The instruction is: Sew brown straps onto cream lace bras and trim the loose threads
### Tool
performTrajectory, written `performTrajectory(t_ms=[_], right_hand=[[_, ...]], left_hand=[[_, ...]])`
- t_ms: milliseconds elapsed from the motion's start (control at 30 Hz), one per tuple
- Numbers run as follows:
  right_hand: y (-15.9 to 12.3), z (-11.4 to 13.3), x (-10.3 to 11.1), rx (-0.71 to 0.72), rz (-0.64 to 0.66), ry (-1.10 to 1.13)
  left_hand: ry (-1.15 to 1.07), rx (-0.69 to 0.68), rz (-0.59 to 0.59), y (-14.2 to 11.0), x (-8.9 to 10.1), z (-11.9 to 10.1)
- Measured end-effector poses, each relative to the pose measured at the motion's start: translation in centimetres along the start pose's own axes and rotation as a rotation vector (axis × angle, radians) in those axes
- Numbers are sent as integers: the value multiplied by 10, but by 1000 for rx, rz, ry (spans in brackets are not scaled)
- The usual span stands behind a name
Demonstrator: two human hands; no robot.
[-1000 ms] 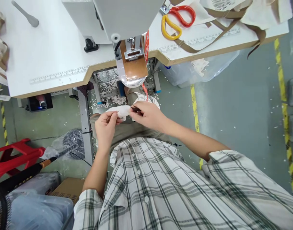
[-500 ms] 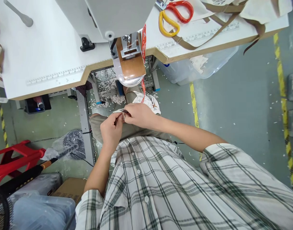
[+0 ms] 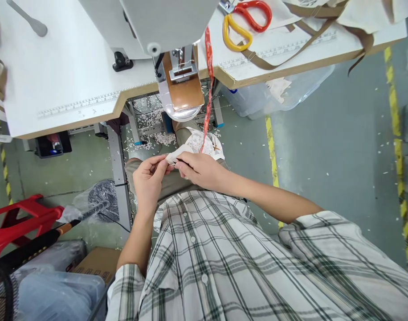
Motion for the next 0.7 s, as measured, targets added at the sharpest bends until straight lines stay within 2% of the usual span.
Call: performTrajectory(t_ms=[233,533,700], right_hand=[[2,5,-3,-33,-15,-100],[4,3,-5,-37,-11,-195],[5,-2,-7,-40,-30,-123]], left_hand=[[20,-144,-22,-8,2,-18],[38,-171,-9,-8,1,-17],[54,-153,-2,-9,-1,-13]])
Point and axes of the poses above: each hand's wrist, its own y-axis towards the middle knuckle, its own x-axis out of the back of the hand, z = x × y, the point moved 7 cm from there along y, towards the middle knuckle, and after that the axes turned 11 degrees about -z, right-handed, at the moved point
